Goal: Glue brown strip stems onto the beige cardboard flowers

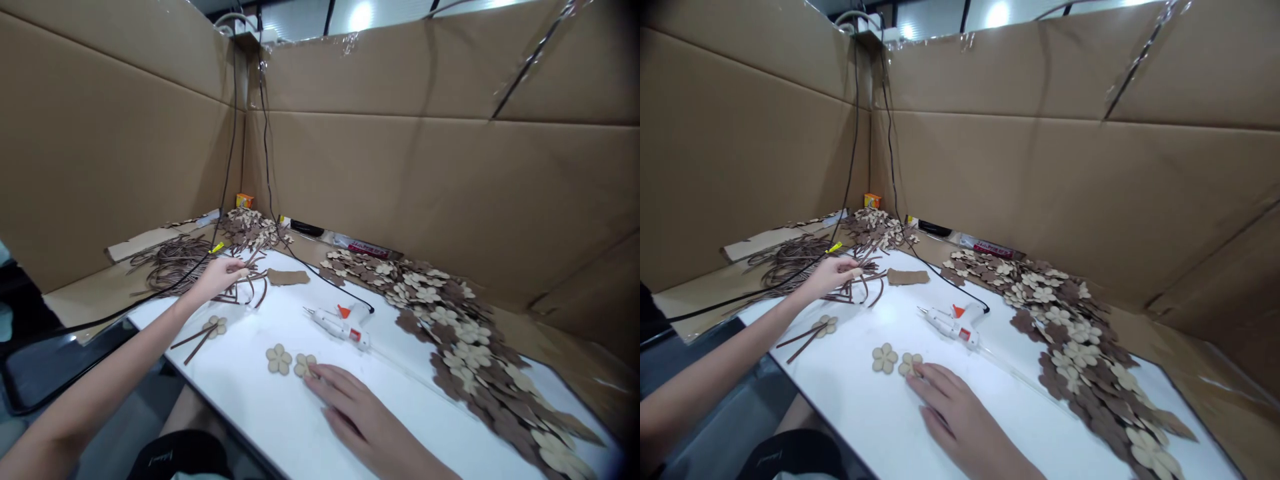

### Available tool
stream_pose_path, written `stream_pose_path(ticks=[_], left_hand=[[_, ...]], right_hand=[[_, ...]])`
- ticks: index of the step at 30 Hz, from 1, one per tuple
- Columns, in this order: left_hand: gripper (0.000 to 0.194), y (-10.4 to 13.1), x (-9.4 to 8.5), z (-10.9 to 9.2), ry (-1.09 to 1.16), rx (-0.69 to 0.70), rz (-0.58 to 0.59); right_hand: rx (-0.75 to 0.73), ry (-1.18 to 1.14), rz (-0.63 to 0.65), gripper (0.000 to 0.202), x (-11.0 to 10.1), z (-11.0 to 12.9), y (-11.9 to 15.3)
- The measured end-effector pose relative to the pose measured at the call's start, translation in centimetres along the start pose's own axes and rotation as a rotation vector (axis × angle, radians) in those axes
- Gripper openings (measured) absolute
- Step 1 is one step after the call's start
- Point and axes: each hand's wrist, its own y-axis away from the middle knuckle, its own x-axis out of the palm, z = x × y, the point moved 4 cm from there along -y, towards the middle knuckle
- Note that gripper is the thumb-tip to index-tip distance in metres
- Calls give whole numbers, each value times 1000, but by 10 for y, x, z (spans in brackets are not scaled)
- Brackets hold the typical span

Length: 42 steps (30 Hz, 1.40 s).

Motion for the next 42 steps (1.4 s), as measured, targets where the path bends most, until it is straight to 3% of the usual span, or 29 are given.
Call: stream_pose_path(ticks=[6, 11, 14, 17, 19, 21, 25, 30, 34, 39, 42], left_hand=[[33, -10, -23, 17, -272, 88, 57], [46, -7, -34, 24, -466, 15, 46], [57, 8, -31, 8, -552, -16, 28], [43, 44, -10, -34, -658, 95, 31], [33, 81, 16, -68, -623, 254, 87], [31, 118, 41, -91, -527, 312, 148], [41, 161, 71, -104, -398, 388, 206], [50, 157, 73, -93, -392, 327, 284], [49, 146, 66, -87, -436, 275, 326], [55, 143, 61, -76, -467, 368, 366], [57, 145, 63, -72, -460, 424, 395]], right_hand=[[-3, 19, -62, 40, -5, -2, -2], [-71, 201, -387, 34, -53, -34, 6], [-65, 325, -442, 35, -86, -70, 3], [13, 458, -315, 45, -102, -107, -17], [-20, 507, -193, 51, -101, -121, -34], [-80, 543, -73, 56, -94, -127, -50], [-172, 559, 28, 55, -82, -123, -66], [-284, 627, 22, 47, -78, -115, -67], [-206, 588, -74, 40, -79, -115, -56], [87, 81, -115, 29, -71, -99, -33], [99, -141, -47, 30, -57, -77, -22]])
